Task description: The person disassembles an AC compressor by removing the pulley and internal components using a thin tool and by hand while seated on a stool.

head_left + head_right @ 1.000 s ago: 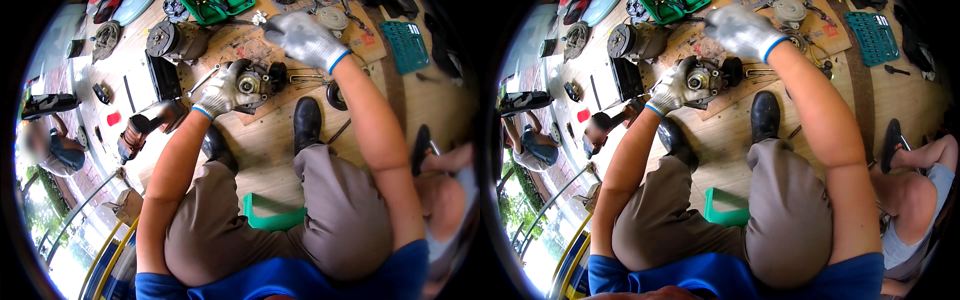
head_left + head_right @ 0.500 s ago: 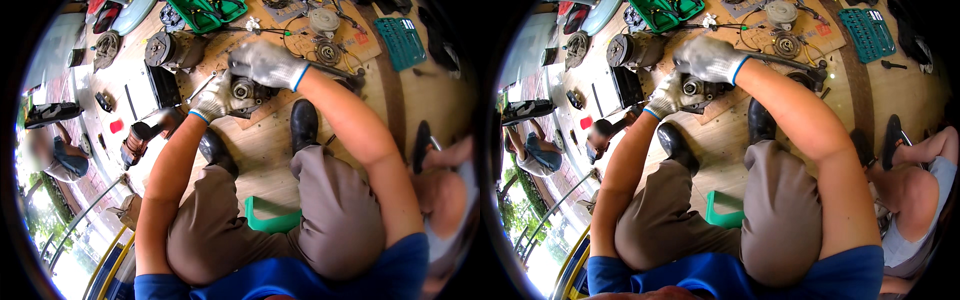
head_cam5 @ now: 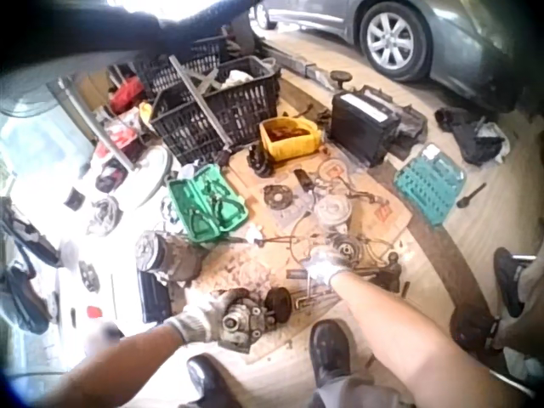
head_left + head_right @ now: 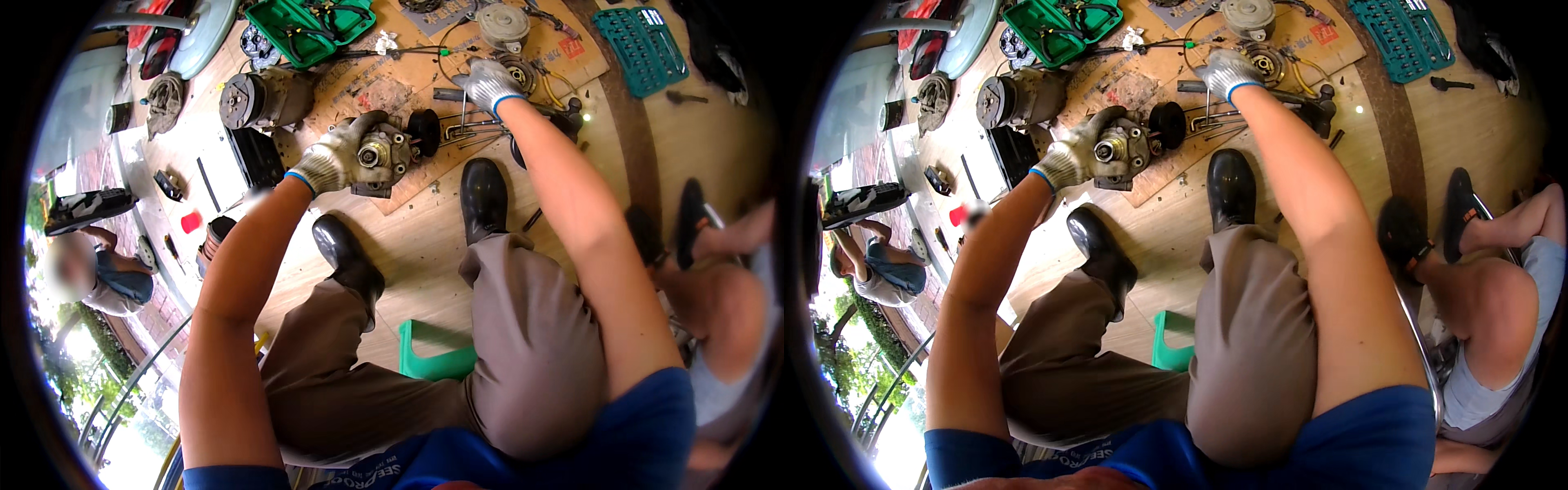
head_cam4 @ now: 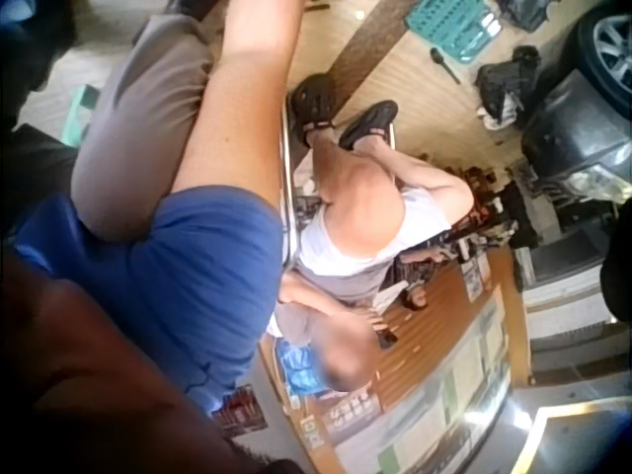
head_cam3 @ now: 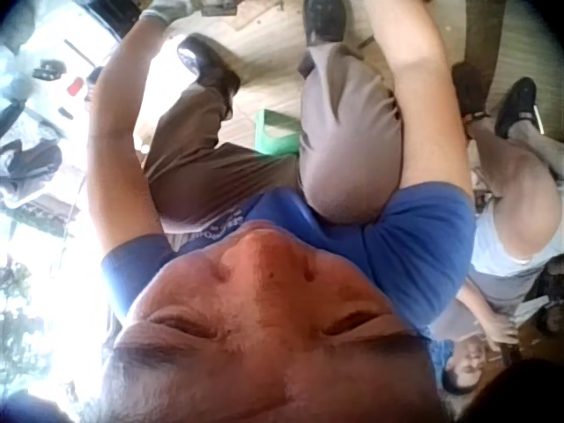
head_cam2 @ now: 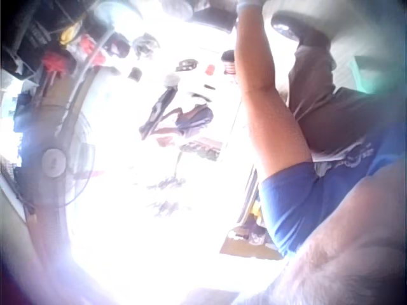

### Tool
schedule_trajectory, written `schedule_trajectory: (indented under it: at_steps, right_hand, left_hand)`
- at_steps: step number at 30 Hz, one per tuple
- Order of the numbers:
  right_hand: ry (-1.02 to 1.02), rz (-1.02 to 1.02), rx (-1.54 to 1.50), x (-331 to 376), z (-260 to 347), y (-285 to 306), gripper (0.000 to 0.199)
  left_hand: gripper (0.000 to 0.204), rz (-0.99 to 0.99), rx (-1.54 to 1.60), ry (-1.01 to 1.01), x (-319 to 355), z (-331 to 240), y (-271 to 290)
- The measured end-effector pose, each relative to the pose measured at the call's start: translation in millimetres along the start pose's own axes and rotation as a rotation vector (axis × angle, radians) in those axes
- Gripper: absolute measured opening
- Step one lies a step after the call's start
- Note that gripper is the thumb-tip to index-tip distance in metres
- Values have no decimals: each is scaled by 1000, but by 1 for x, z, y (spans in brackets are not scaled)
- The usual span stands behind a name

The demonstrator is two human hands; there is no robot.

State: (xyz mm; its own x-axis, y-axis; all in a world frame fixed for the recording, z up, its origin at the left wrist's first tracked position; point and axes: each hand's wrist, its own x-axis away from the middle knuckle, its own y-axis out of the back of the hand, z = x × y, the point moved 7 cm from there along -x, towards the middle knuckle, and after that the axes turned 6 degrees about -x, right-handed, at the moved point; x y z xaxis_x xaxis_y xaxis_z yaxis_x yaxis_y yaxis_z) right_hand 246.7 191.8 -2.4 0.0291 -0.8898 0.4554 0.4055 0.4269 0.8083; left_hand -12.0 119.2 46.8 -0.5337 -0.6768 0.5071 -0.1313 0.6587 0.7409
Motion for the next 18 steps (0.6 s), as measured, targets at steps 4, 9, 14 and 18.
schedule_trajectory:
  at_steps: [4,9,14,18]
  right_hand:
    - [115,181,71,45,24,-27,41]
    - [-344,969,-1257,137,42,-154,20]
    - [-369,781,-1850,115,62,-208,13]
    - [-428,788,-1983,109,59,-225,16]
  left_hand:
    - [105,-24,81,-33,-1,6,3]
    - [110,64,125,21,-8,12,-2]
    - [115,63,84,-15,-15,-9,15]
    - [116,62,217,12,-24,3,22]
